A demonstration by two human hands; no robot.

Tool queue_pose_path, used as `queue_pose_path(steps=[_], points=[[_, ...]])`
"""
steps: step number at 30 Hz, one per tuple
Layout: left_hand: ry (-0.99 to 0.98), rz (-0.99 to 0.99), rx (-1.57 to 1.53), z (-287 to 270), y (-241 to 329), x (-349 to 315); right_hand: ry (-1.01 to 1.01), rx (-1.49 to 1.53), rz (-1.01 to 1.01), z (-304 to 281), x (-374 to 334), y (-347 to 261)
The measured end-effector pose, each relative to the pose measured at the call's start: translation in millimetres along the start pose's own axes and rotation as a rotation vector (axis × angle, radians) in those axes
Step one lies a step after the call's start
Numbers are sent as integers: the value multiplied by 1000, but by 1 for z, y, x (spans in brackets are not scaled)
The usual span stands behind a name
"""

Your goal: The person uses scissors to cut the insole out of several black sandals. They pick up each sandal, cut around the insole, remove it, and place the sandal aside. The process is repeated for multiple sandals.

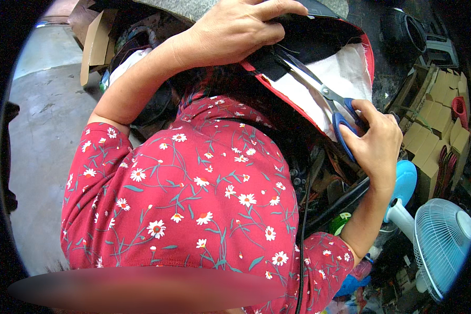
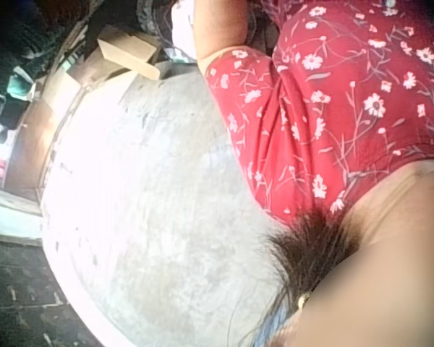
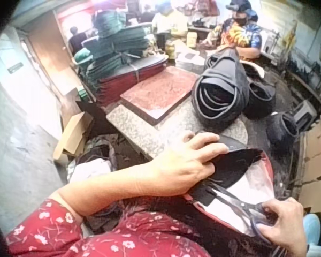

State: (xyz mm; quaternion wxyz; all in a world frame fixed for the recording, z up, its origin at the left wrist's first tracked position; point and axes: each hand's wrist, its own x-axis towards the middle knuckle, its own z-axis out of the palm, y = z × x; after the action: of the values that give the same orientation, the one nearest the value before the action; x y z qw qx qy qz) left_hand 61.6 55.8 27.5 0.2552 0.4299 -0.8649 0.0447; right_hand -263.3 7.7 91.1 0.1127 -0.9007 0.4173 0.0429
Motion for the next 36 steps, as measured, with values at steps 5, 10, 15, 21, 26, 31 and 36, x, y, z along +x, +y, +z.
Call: queue_pose_path(steps=[5, 10, 15, 21, 26, 31, 36], points=[[-4, -1, -11, 2, 0, 0, 0, 23, -57, 11, 6, -10], [81, -103, -27, -5, 3, 6, -21, -42, -94, -2, -3, 1], [132, -157, -107, -28, 2, 20, 125, 60, 152, -15, -15, 33], [20, -115, -180, -40, -16, 44, 234, 21, 171, -10, -16, 42], [132, 20, -261, -17, -21, 51, 301, -138, 86, -18, -3, 35], [70, -80, -11, 35, -26, 77, 268, -319, 94, -10, 17, 32], [-106, -56, 188, 50, -22, 82, 249, -300, 96, -12, 10, 33]])
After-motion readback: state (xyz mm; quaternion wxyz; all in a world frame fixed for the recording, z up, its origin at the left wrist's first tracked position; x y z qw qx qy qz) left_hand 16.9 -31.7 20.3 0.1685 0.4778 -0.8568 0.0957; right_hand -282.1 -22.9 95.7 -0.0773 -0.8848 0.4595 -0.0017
